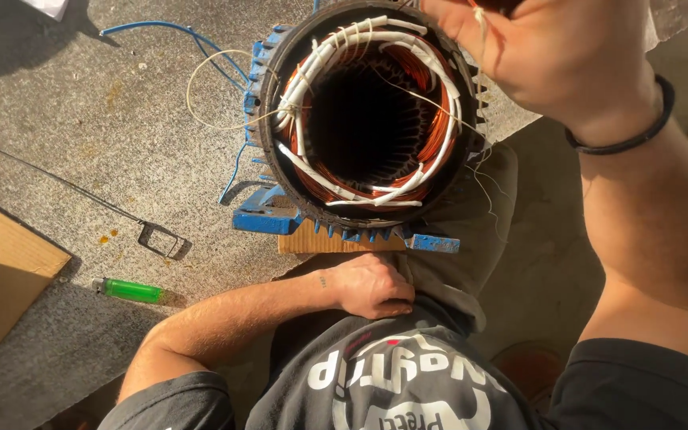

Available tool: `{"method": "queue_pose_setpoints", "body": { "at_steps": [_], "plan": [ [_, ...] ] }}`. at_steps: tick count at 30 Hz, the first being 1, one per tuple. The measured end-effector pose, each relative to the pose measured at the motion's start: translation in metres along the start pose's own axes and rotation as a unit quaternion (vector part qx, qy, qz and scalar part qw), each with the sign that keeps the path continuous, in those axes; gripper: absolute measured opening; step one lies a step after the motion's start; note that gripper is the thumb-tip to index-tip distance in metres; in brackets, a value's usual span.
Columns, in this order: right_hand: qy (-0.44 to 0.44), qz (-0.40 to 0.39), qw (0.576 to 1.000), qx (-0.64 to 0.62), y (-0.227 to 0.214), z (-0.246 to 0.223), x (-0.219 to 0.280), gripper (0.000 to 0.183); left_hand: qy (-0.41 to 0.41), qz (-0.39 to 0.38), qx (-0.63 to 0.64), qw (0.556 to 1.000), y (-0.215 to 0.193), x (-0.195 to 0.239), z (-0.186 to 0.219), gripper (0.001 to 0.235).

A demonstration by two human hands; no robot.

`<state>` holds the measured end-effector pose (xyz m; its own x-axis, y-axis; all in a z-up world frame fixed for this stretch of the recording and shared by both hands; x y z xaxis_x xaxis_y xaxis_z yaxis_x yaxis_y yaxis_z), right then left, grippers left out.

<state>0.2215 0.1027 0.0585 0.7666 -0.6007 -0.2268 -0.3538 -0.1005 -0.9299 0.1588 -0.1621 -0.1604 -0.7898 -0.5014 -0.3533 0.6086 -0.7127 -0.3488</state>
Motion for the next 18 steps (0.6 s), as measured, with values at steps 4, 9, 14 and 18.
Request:
{"method": "queue_pose_setpoints", "body": {
  "at_steps": [4,9,14,18],
  "plan": [
    [-0.012,0.002,0.999,-0.043,-0.002,-0.024,0.001,0.013,-0.003,-0.008,-0.006,1.000,0.000,-0.002,-0.001,0.023],
    [-0.139,0.085,0.986,-0.021,0.005,-0.022,0.013,0.018,-0.002,0.002,-0.002,1.000,0.003,0.001,-0.003,0.023],
    [-0.157,0.108,0.981,0.047,0.006,-0.031,0.016,0.019,0.001,0.005,0.002,1.000,0.005,0.002,-0.004,0.023],
    [-0.127,0.122,0.983,0.048,0.012,-0.028,0.023,0.017,-0.004,0.000,-0.001,1.000,0.007,0.003,-0.005,0.024]
  ]
}}
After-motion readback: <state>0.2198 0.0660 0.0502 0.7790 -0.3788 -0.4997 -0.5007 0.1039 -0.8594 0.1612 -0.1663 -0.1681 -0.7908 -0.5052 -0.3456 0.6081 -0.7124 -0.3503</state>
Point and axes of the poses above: each hand's wrist, its own x-axis away from the middle knuckle, its own y-axis out of the palm, z = x × y, the point moved 2 cm from there along -x, towards the middle knuckle, and after that the axes turned 12 degrees about y, right-handed, at the moved point
